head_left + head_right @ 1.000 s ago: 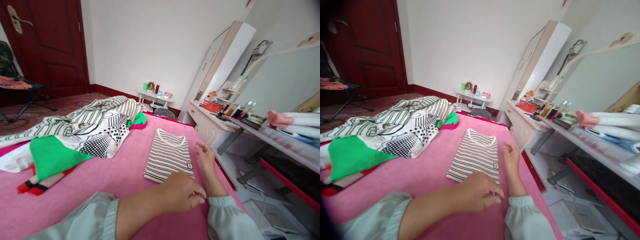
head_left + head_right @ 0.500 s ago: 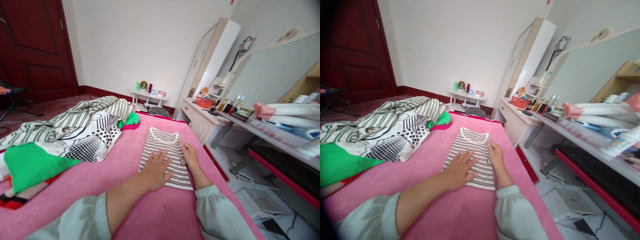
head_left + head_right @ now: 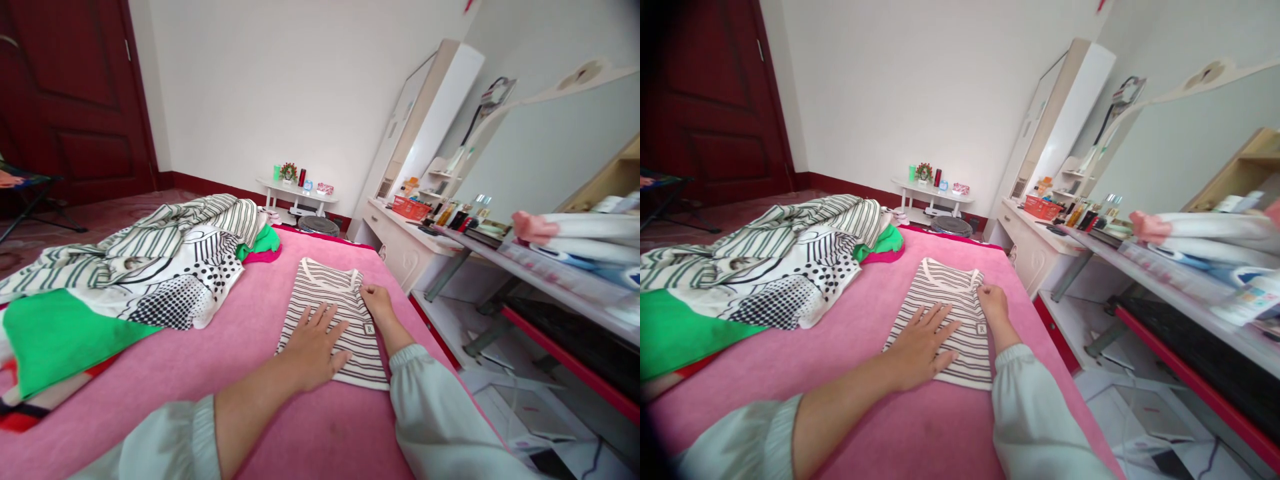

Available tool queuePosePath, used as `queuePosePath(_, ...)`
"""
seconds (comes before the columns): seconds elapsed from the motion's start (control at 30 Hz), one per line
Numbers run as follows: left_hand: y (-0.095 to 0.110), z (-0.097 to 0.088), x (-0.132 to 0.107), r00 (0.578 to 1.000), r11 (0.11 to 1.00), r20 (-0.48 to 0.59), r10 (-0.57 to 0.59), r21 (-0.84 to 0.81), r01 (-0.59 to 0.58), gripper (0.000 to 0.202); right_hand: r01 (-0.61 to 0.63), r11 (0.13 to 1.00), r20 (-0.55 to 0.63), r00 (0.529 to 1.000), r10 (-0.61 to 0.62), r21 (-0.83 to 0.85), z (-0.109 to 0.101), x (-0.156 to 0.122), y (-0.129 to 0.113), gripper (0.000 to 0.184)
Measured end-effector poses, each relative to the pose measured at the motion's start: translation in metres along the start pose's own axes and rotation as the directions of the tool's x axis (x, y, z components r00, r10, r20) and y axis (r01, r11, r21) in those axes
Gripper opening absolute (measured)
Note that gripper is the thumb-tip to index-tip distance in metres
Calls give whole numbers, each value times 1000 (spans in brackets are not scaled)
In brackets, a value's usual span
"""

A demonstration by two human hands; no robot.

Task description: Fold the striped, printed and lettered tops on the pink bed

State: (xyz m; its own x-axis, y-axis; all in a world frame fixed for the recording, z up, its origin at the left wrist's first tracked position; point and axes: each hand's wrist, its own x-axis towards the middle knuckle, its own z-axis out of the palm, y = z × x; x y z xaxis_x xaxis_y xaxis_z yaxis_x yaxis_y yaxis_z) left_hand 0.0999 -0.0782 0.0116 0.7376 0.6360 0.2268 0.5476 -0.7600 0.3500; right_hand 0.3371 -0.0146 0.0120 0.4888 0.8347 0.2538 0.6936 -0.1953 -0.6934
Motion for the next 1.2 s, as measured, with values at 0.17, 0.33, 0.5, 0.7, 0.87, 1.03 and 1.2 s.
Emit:
queuePosePath(0.17,0,1,0,1000,1000,-7,-5,3,5,64,-46,988,-52,998,38,-147,-2,-7,-9,25)
queuePosePath(0.33,1,2,0,1000,1000,-21,-3,7,3,63,-15,933,35,999,30,-361,3,-11,-22,18)
queuePosePath(0.5,2,1,-1,1000,1000,-23,-3,4,3,63,4,876,-11,1000,-10,-483,-4,-9,-28,18)
queuePosePath(0.7,1,2,1,1000,1000,-9,3,4,-3,64,-99,865,-114,992,49,-493,-17,-5,-15,23)
queuePosePath(0.87,0,3,0,1000,1000,-8,1,10,-1,63,-121,862,-87,992,90,-492,-12,2,-5,23)
queuePosePath(1.03,1,1,-1,1000,1000,-2,0,-2,0,64,-150,860,-42,988,149,-487,-18,17,-5,23)
queuePosePath(1.2,2,-1,-1,1000,1000,2,-16,-22,16,65,-17,872,-135,989,-56,-490,-16,-2,-23,40)
